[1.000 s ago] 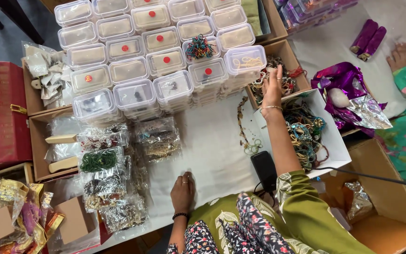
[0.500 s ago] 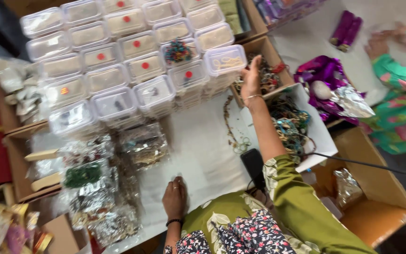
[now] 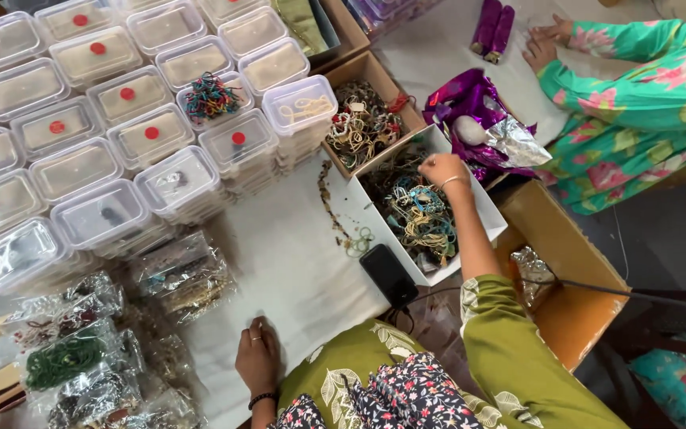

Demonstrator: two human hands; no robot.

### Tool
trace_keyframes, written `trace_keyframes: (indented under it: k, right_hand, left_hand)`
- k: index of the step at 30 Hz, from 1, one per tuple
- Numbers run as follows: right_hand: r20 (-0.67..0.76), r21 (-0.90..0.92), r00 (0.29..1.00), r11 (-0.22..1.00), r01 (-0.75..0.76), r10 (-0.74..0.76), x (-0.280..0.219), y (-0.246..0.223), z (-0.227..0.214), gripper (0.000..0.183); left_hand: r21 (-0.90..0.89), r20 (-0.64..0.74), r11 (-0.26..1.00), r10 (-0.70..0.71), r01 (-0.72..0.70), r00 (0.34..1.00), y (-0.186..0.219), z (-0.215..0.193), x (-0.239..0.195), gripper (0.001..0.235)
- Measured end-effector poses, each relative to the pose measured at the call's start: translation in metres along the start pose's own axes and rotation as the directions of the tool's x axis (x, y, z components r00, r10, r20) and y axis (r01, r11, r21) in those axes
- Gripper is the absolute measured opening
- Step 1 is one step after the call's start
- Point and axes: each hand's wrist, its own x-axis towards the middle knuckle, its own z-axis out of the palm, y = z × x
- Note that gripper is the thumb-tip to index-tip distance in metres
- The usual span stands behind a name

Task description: The person sorts various jewelry items, including necklaces and bracelets, from a large white box into small clear plastic containers. They place the filled containers onto a table alongside other organized supplies and occasionally reach into a cardboard box to retrieve more containers.

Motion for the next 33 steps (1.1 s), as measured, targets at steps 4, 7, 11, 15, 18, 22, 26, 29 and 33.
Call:
trace_keyframes:
  k: [4,7,11,15,18,22,26,29,33]
  right_hand:
    - [-0.081,-0.072,0.996,0.997,0.035,-0.041,-0.044,-0.02,0.018,0.034]
    - [-0.281,-0.129,0.951,0.987,0.094,-0.128,-0.062,-0.042,0.032,0.04]
    - [-0.322,-0.172,0.944,0.985,0.02,-0.076,-0.065,-0.054,0.038,0.028]
    - [-0.458,-0.154,0.87,0.98,0.126,-0.184,-0.066,-0.046,0.031,0.013]
    - [-0.379,0.085,0.919,0.985,0.149,-0.106,-0.058,-0.025,0.016,0.017]
    - [-0.276,0.163,0.951,0.968,0.19,-0.14,-0.07,-0.02,-0.024,0.02]
    - [-0.284,0.137,0.944,0.967,0.214,-0.168,-0.102,-0.03,-0.062,0.021]
    - [-0.394,0.157,0.892,0.94,0.303,-0.221,-0.125,-0.028,-0.086,0.02]
    - [-0.461,0.538,0.886,0.779,0.322,-0.048,-0.176,-0.048,-0.14,0.012]
  left_hand:
    - [0.016,-0.009,1.0,0.011,-0.011,1.0,-0.006,0.006,-0.001,0.028]
    - [0.019,-0.019,0.999,0.03,-0.029,0.999,-0.008,0.006,-0.002,0.028]
    - [0.021,-0.035,0.999,0.039,-0.038,0.999,-0.009,0.007,-0.003,0.027]
    - [0.011,-0.034,0.999,0.039,-0.039,0.999,-0.013,0.01,-0.002,0.027]
    - [-0.053,-0.04,0.998,0.015,-0.017,0.999,-0.01,0.005,-0.002,0.027]
    - [-0.232,0.007,0.969,-0.086,0.085,0.996,-0.011,0.007,0.012,0.023]
    - [-0.328,0.162,0.913,-0.199,0.243,0.966,-0.007,-0.004,0.03,0.026]
    - [-0.411,0.281,0.865,-0.179,0.287,0.943,-0.012,-0.004,0.033,0.03]
    - [-0.472,0.232,0.86,-0.092,0.195,0.968,-0.022,0.004,0.026,0.029]
